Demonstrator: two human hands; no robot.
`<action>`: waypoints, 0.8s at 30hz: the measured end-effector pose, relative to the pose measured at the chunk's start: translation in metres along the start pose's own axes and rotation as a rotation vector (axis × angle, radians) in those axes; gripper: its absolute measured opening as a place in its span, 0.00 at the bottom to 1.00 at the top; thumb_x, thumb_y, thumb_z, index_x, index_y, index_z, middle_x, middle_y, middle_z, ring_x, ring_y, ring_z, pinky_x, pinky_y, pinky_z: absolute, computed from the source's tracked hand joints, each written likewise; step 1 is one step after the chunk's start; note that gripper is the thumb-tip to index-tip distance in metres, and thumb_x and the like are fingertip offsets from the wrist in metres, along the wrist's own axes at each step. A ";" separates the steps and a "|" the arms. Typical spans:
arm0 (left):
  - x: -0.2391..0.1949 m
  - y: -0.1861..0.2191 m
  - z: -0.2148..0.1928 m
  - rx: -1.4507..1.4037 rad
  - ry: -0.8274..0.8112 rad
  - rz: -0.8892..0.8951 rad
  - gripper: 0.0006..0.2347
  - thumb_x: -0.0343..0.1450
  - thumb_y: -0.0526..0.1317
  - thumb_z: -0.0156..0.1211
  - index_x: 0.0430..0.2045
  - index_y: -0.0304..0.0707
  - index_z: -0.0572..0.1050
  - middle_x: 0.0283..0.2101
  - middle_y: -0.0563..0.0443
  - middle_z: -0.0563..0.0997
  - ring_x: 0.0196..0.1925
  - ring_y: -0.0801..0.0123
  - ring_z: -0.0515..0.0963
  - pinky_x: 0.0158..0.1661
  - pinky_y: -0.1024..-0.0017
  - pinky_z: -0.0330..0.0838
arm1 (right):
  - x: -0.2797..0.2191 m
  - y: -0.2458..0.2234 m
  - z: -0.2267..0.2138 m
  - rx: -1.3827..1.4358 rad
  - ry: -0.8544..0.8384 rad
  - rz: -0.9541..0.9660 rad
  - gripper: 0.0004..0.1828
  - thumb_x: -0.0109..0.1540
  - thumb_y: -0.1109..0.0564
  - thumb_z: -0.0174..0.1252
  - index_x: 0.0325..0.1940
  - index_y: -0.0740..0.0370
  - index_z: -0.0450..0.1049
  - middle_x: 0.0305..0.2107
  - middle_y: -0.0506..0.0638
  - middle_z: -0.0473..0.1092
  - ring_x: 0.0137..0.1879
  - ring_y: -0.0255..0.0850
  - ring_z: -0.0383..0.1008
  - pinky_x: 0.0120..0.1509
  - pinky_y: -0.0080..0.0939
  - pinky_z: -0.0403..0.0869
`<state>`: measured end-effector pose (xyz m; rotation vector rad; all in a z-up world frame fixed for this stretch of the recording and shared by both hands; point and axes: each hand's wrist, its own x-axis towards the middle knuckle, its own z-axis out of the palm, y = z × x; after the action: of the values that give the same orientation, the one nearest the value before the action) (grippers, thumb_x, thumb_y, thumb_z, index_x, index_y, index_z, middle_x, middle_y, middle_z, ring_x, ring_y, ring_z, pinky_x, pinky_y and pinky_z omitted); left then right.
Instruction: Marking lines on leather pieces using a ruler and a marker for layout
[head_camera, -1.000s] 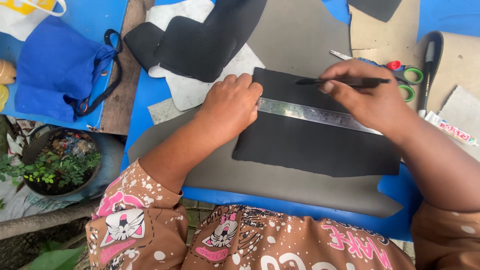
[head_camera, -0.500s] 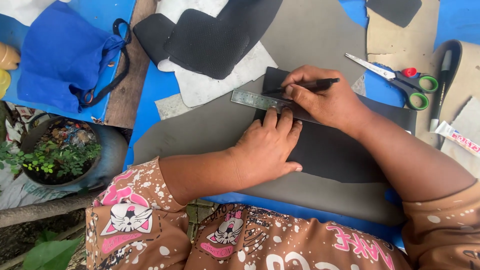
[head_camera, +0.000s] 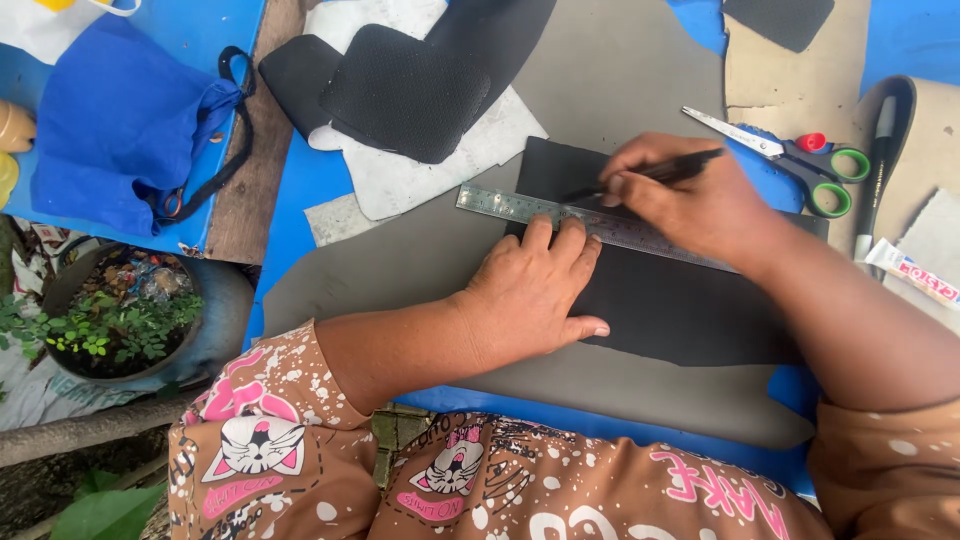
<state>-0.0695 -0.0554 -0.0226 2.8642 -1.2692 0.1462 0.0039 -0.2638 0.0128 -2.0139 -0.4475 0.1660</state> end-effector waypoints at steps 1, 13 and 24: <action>0.000 0.001 -0.005 -0.002 0.000 0.003 0.40 0.66 0.72 0.50 0.58 0.32 0.72 0.54 0.29 0.69 0.54 0.38 0.73 0.28 0.63 0.73 | -0.006 -0.002 -0.011 -0.001 0.002 0.003 0.04 0.62 0.62 0.61 0.41 0.57 0.80 0.25 0.54 0.75 0.34 0.38 0.71 0.38 0.38 0.66; 0.002 -0.003 -0.014 0.224 0.095 -0.071 0.40 0.60 0.81 0.54 0.59 0.59 0.72 0.49 0.55 0.71 0.41 0.64 0.70 0.27 0.74 0.69 | -0.035 -0.002 -0.041 -0.050 -0.071 0.167 0.08 0.67 0.58 0.55 0.43 0.58 0.80 0.35 0.43 0.78 0.40 0.32 0.73 0.47 0.33 0.69; 0.006 -0.006 -0.016 0.211 0.100 -0.066 0.37 0.60 0.78 0.59 0.56 0.58 0.73 0.49 0.55 0.73 0.42 0.63 0.71 0.29 0.71 0.71 | -0.080 0.019 -0.084 -0.124 0.016 0.219 0.08 0.67 0.60 0.57 0.40 0.63 0.81 0.33 0.48 0.79 0.41 0.35 0.73 0.46 0.33 0.70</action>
<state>-0.0624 -0.0548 -0.0062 3.0232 -1.2068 0.4419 -0.0399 -0.3717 0.0296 -2.1824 -0.2309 0.2623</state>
